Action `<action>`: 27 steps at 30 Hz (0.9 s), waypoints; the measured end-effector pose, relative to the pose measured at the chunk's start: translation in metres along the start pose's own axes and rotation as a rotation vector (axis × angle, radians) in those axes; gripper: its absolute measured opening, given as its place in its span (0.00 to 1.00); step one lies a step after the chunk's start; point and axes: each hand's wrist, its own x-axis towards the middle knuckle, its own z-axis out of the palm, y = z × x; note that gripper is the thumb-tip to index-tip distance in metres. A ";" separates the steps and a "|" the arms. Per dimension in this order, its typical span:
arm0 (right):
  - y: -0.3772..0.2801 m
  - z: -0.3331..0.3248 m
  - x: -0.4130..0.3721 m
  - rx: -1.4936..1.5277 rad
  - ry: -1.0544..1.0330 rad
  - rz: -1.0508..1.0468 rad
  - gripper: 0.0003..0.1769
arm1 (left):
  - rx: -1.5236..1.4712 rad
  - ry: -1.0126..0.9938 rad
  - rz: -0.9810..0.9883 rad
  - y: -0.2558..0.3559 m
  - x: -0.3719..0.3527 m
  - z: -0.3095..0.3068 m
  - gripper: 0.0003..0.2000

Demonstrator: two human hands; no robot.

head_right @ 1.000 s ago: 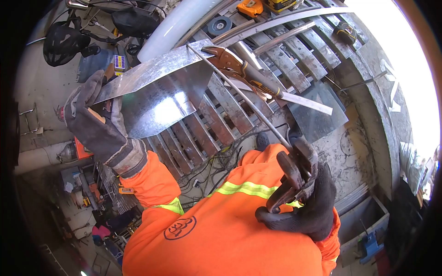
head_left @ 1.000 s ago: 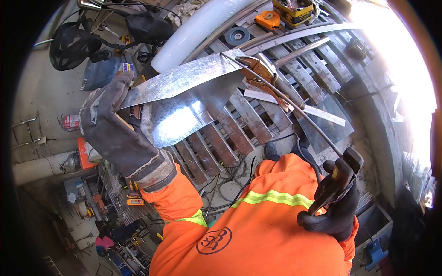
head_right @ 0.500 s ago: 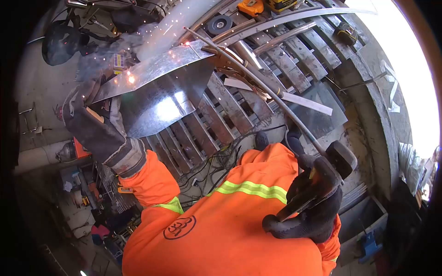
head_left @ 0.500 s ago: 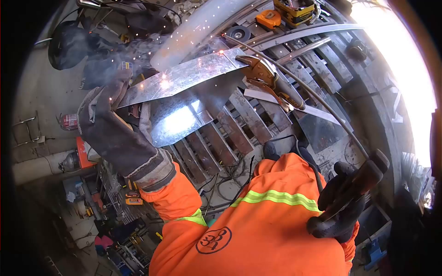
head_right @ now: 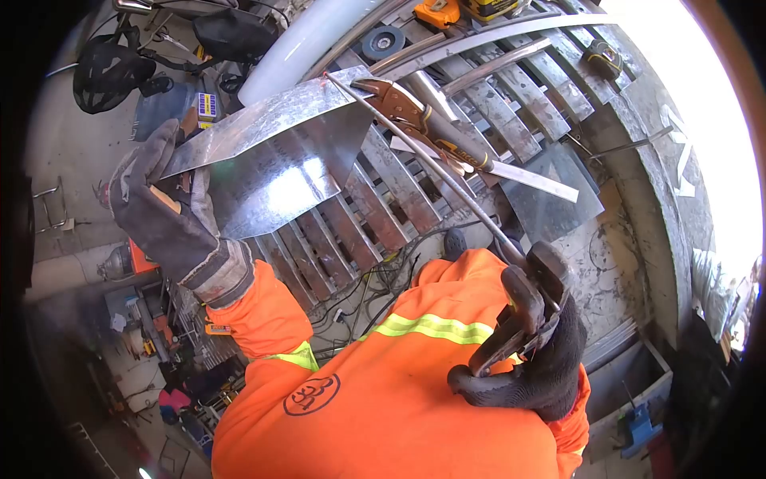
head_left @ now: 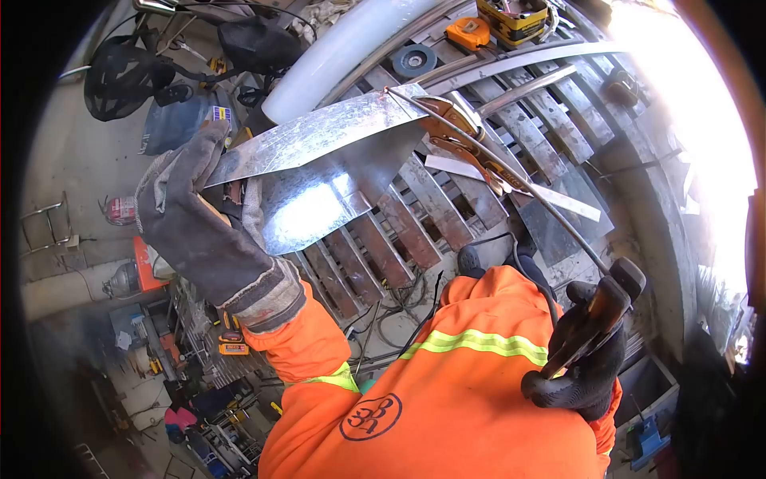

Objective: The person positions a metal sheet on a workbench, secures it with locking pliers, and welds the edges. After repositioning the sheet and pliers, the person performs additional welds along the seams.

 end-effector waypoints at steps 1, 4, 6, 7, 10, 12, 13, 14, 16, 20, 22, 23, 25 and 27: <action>0.000 0.000 0.000 0.000 0.000 0.000 0.69 | -0.034 0.010 0.039 -0.003 0.000 0.001 0.24; -0.002 -0.001 -0.001 -0.050 -0.007 -0.002 0.69 | -0.020 0.004 -0.008 0.005 0.001 -0.001 0.23; -0.010 0.004 0.000 0.063 0.049 0.130 0.63 | 0.027 0.001 0.002 0.005 0.001 -0.002 0.22; -0.014 0.006 0.002 0.063 0.049 0.130 0.63 | 0.073 -0.001 0.012 0.004 0.001 -0.002 0.22; -0.021 0.009 0.005 0.060 0.069 0.209 0.57 | 0.039 0.039 0.086 -0.005 0.000 0.002 0.20; -0.019 0.008 0.005 0.031 0.051 0.225 0.47 | -0.032 0.046 0.063 -0.002 0.000 0.004 0.21; -0.017 0.007 0.004 0.032 0.051 0.225 0.47 | -0.049 0.040 0.042 -0.001 0.000 0.004 0.22; -0.014 0.007 0.004 0.006 0.046 0.174 0.43 | -0.064 0.039 0.021 -0.001 -0.001 0.004 0.22; -0.018 0.011 0.005 -0.020 0.041 0.123 0.40 | -0.097 0.038 -0.024 -0.001 -0.003 0.004 0.23; 0.004 -0.005 0.006 -0.233 -0.084 -0.181 0.54 | -0.238 0.044 -0.161 -0.001 -0.008 0.007 0.24; 0.021 0.009 -0.010 0.291 0.131 -0.058 0.66 | -0.248 0.044 -0.167 -0.002 -0.008 0.006 0.25; 0.014 0.008 -0.009 0.201 0.147 -0.008 0.67 | -0.119 0.027 -0.057 -0.005 -0.005 0.001 0.27; 0.004 0.005 -0.006 0.111 0.164 0.042 0.68 | 0.009 0.010 0.052 -0.004 -0.003 -0.001 0.30; 0.004 -0.001 -0.005 -0.060 0.044 0.033 0.70 | -0.049 -0.064 -0.203 0.005 -0.002 0.000 0.27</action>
